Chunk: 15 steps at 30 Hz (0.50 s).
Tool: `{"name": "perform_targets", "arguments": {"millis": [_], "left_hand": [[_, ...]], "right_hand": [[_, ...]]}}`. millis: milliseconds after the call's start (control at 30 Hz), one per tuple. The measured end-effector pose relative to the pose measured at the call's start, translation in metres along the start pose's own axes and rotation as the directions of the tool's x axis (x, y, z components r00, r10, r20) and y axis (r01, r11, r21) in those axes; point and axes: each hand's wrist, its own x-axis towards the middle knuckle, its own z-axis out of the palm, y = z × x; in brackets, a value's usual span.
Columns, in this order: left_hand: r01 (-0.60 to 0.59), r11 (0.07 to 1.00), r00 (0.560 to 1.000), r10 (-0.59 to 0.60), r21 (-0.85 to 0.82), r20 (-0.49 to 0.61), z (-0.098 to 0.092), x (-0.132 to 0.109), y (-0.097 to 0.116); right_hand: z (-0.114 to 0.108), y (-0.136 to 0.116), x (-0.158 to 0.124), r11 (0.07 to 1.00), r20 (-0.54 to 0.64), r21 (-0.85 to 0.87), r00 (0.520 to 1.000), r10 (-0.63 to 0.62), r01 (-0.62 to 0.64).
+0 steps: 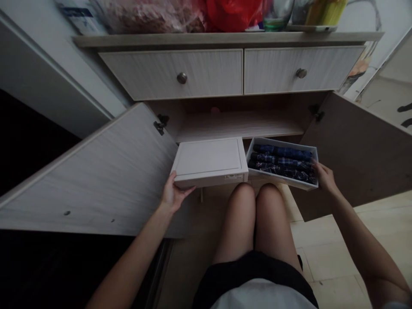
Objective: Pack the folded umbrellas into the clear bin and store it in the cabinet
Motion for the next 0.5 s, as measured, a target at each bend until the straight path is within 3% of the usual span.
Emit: {"name": "perform_targets", "arguments": {"millis": [233, 500], "left_hand": [[-0.006, 1.000, 1.000, 0.006, 0.016, -0.006, 0.004, -0.004, -0.003], [0.010, 1.000, 0.999, -0.012, 0.028, 0.048, 0.008, -0.007, -0.005]], "right_hand": [[0.003, -0.012, 0.001, 0.999, 0.044, -0.015, 0.998, 0.036, -0.036], [0.011, -0.015, 0.021, 0.992, 0.169, -0.060, 0.979, 0.118, -0.109]]}}
